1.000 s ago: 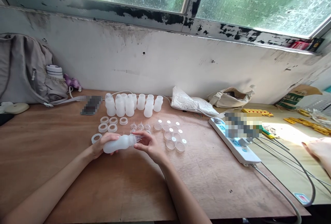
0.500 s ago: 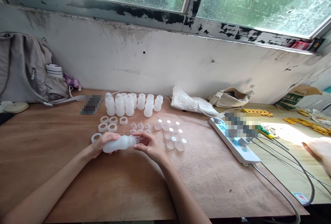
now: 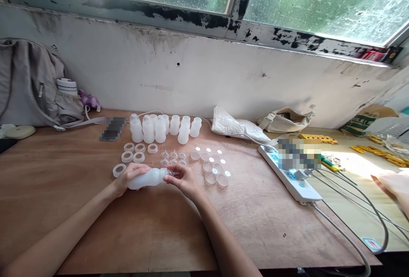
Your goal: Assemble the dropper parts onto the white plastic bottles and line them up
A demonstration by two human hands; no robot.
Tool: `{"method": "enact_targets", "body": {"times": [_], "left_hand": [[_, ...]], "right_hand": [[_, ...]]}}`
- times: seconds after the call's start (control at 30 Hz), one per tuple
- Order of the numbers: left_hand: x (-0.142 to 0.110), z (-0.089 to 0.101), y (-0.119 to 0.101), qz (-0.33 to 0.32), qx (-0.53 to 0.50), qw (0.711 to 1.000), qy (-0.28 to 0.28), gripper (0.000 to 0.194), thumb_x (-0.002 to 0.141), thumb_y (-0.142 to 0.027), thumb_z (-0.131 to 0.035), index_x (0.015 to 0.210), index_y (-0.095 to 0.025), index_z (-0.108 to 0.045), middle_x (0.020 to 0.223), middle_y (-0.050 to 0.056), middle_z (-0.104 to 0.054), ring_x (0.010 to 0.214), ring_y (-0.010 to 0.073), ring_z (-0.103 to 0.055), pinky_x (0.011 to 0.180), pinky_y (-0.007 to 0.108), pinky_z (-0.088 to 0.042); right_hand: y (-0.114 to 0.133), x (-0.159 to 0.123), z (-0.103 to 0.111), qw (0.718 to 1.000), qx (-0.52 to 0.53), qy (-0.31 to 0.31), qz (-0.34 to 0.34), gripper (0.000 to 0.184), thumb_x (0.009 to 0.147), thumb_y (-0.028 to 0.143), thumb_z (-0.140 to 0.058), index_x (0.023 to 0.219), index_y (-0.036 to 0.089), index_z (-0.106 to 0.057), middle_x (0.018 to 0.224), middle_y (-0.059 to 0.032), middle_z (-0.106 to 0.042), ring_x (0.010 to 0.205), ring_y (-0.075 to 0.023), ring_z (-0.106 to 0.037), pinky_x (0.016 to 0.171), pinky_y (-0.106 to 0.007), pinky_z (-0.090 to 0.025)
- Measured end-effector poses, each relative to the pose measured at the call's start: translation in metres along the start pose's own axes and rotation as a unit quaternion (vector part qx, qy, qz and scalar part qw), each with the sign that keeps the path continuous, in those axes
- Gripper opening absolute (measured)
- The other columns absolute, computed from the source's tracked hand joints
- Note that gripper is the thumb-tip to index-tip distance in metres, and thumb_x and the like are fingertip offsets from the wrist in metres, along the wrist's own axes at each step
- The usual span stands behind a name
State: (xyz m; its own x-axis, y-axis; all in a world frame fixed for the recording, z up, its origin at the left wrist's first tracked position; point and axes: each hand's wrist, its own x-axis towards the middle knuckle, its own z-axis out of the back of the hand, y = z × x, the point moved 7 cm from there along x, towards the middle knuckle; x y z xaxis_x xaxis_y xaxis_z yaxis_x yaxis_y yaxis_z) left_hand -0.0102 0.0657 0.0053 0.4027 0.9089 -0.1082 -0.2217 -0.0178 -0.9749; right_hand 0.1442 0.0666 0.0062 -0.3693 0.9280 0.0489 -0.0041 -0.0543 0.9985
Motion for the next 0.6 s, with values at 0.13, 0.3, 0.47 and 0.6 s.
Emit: {"method": "enact_targets", "body": {"times": [0.13, 0.3, 0.47, 0.6], "left_hand": [[-0.011, 0.002, -0.024, -0.195, 0.2, 0.957, -0.079, 0.029, 0.078, -0.033, -0.045, 0.091, -0.015, -0.064, 0.081, 0.006, -0.061, 0.072, 0.0157, -0.056, 0.066, 0.027, -0.045], [-0.026, -0.006, -0.03, -0.357, 0.337, 0.867, -0.082, 0.035, 0.076, -0.034, -0.051, 0.105, -0.017, -0.058, 0.092, 0.01, -0.062, 0.085, 0.0193, -0.058, 0.074, 0.032, -0.048], [-0.022, -0.012, -0.031, -0.374, 0.388, 0.84, -0.071, 0.044, 0.072, -0.041, -0.057, 0.109, -0.018, -0.054, 0.1, 0.009, -0.061, 0.093, 0.0211, -0.057, 0.083, 0.034, -0.046], [-0.015, -0.013, -0.034, -0.355, 0.381, 0.847, -0.104, 0.06, 0.071, -0.042, -0.058, 0.122, -0.016, -0.04, 0.114, 0.011, -0.055, 0.102, 0.023, -0.052, 0.089, 0.036, -0.042]], "right_hand": [[-0.008, 0.001, -0.001, 0.997, -0.001, 0.014, -0.072, 0.03, 0.067, 0.041, -0.062, 0.075, 0.012, -0.06, 0.052, 0.0003, -0.058, 0.041, -0.0104, -0.054, 0.04, -0.021, -0.043], [-0.017, -0.001, -0.009, 0.99, 0.059, 0.005, -0.125, 0.034, 0.069, 0.046, -0.058, 0.067, 0.012, -0.055, 0.046, 0.0008, -0.056, 0.036, -0.0094, -0.052, 0.033, -0.017, -0.039], [-0.028, -0.002, -0.001, 0.982, 0.022, -0.043, -0.181, 0.046, 0.072, 0.055, -0.048, 0.053, 0.013, -0.052, 0.037, -0.0001, -0.051, 0.027, -0.0077, -0.045, 0.023, -0.015, -0.029], [-0.003, -0.001, 0.013, 0.992, 0.025, -0.089, -0.08, 0.032, 0.068, 0.044, -0.059, 0.079, 0.015, -0.062, 0.065, -0.0026, -0.061, 0.051, -0.01, -0.056, 0.038, -0.017, -0.044]]}}
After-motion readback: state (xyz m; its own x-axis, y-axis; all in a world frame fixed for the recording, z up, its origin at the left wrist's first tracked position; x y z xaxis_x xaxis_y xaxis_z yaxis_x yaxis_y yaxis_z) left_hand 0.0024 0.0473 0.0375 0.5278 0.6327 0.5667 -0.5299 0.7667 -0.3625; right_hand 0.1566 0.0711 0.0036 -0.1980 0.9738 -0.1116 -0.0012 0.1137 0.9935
